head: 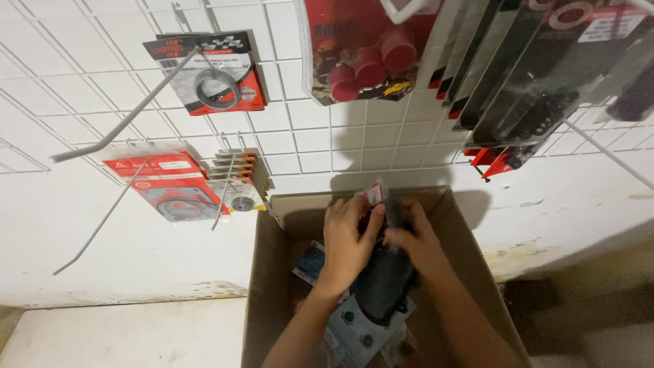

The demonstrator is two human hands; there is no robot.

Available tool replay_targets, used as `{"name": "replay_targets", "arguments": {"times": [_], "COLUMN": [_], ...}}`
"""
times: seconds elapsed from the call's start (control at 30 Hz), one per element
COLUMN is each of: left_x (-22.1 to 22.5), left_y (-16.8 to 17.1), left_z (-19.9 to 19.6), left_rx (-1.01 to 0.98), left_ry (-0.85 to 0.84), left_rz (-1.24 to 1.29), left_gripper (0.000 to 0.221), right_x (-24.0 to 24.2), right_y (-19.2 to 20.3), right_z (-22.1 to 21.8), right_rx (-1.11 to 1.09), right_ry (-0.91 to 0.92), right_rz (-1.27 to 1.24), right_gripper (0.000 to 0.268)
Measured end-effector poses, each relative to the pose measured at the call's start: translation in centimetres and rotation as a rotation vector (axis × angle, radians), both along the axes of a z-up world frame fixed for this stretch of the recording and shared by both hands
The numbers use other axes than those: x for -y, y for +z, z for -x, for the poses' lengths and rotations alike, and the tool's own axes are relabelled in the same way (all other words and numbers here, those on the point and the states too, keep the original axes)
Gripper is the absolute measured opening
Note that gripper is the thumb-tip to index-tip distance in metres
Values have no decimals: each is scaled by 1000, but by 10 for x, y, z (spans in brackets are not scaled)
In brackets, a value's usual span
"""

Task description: Clean and organize automotive parts from a box onto a display rack.

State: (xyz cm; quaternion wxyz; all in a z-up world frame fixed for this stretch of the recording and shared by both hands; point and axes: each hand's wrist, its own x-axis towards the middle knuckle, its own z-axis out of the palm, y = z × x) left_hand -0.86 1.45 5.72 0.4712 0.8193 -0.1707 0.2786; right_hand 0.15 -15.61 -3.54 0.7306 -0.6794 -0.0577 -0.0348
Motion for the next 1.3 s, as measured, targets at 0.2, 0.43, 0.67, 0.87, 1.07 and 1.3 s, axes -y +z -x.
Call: {"name": "replay_targets", "arguments": {"times": [0.2,0.43,0.67,0.87,1.07,1.3], "left_x": [6,-1,13,12,11,8], "left_y": [-23,57,7,-30,-36,15], "left_z": [-16,12,-10,-23,-17,4], "left_rx": [-7,-771,-728,-749,-788,-898], "left_ry": [-64,-543,-564,-760,-730,-577], "left_rz": [486,1451,1201,1212,1198,1163], "left_gripper": [42,28,49,77,63,76], "right_x": [15,-2,3,-24,-14,-3], "right_y": [20,86,64,68,81,82], "right_z": [-8,20,20,35,37,24], "right_rx": [-96,-224,474,1086,783,821], "right_ry": [-115,-114,-394,-244,-296,-358], "right_rz": [-125,155,566,805,664,796], "right_gripper": [100,118,38,29,42,41]}}
